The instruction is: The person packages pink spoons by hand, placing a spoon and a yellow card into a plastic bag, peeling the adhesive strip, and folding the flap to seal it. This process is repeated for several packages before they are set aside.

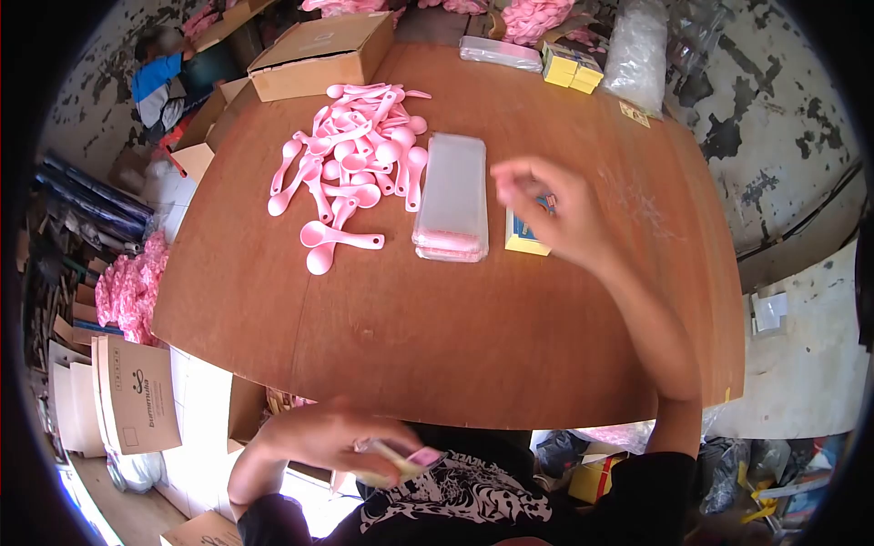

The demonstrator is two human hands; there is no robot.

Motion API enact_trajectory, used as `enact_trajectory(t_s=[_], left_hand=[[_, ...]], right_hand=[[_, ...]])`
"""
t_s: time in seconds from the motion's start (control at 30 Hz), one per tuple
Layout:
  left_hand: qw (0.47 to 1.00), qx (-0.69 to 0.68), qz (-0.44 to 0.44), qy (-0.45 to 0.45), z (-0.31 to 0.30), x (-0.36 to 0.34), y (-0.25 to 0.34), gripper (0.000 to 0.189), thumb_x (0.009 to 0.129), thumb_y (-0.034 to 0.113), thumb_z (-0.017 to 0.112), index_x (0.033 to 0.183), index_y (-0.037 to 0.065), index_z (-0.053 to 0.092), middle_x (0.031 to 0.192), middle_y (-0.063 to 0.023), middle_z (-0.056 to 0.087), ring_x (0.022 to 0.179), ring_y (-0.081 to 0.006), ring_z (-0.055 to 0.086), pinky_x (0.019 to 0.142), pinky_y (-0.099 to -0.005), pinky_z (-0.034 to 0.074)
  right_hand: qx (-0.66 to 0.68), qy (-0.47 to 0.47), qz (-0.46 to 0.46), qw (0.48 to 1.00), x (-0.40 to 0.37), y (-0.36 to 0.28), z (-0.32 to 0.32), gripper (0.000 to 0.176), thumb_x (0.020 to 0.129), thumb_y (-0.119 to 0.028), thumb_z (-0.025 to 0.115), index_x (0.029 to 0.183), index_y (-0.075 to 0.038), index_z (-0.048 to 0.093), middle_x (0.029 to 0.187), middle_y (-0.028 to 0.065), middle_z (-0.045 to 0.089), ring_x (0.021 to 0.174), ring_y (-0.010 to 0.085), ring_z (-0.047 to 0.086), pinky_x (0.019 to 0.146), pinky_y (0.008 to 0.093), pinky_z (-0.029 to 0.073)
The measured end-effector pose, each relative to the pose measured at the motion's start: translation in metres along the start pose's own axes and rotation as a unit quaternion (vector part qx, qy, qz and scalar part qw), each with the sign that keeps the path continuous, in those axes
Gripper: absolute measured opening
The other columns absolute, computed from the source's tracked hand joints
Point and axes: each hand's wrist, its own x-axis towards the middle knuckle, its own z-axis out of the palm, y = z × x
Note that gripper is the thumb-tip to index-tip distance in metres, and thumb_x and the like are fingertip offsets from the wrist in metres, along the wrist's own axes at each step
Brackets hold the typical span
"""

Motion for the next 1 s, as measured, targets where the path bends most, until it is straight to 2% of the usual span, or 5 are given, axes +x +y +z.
enact_trajectory(t_s=[0.23,0.5,0.77,0.97,1.0], left_hand=[[0.971,-0.081,-0.153,0.168,0.036,-0.131,-0.122,0.041,0.076,0.013,0.082,0.112,0.002,0.067,0.100,-0.0099,0.073,0.090,-0.0202,0.071,0.074,-0.0307,0.056],[0.711,0.126,-0.510,0.467,0.120,-0.265,-0.304,0.070,0.065,0.016,0.086,0.126,0.002,0.056,0.107,-0.0174,0.067,0.096,-0.0278,0.066,0.083,-0.0363,0.051],[0.710,0.170,-0.487,0.479,0.152,-0.279,-0.327,0.063,0.076,0.018,0.073,0.132,0.002,0.049,0.134,-0.0221,0.051,0.126,-0.0406,0.047,0.104,-0.0489,0.039],[0.408,0.358,-0.300,0.784,0.060,-0.214,-0.218,0.035,0.092,0.008,0.059,0.126,0.001,0.052,0.126,-0.0205,0.053,0.116,-0.0347,0.055,0.094,-0.0469,0.051],[0.411,0.357,-0.299,0.784,0.043,-0.193,-0.188,0.035,0.092,0.008,0.059,0.126,0.001,0.052,0.126,-0.0205,0.053,0.116,-0.0347,0.055,0.094,-0.0469,0.051]], right_hand=[[-0.379,-0.063,0.110,0.917,0.115,0.153,-0.056,0.043,0.095,-0.029,0.052,0.132,-0.007,0.056,0.136,0.0152,0.055,0.126,0.0307,0.052,0.106,0.0425,0.040],[-0.412,-0.187,0.156,0.878,0.146,0.201,-0.050,0.058,0.101,-0.042,0.032,0.149,-0.010,0.034,0.159,0.0096,0.024,0.147,0.0254,0.021,0.119,0.0391,0.019],[-0.407,-0.198,0.210,0.867,0.016,0.133,-0.111,0.064,0.103,-0.051,0.025,0.149,-0.008,0.034,0.160,0.0106,0.021,0.149,0.0252,0.013,0.120,0.0421,0.012],[0.075,-0.127,0.304,0.941,-0.031,0.101,-0.206,0.066,0.101,-0.056,0.031,0.138,-0.006,0.052,0.144,0.0188,0.047,0.136,0.0246,0.043,0.118,0.0410,0.016],[0.089,-0.014,0.370,0.925,-0.034,0.096,-0.207,0.049,0.101,-0.045,0.044,0.126,-0.007,0.063,0.129,0.0166,0.061,0.113,0.0255,0.063,0.107,0.0384,0.037]])
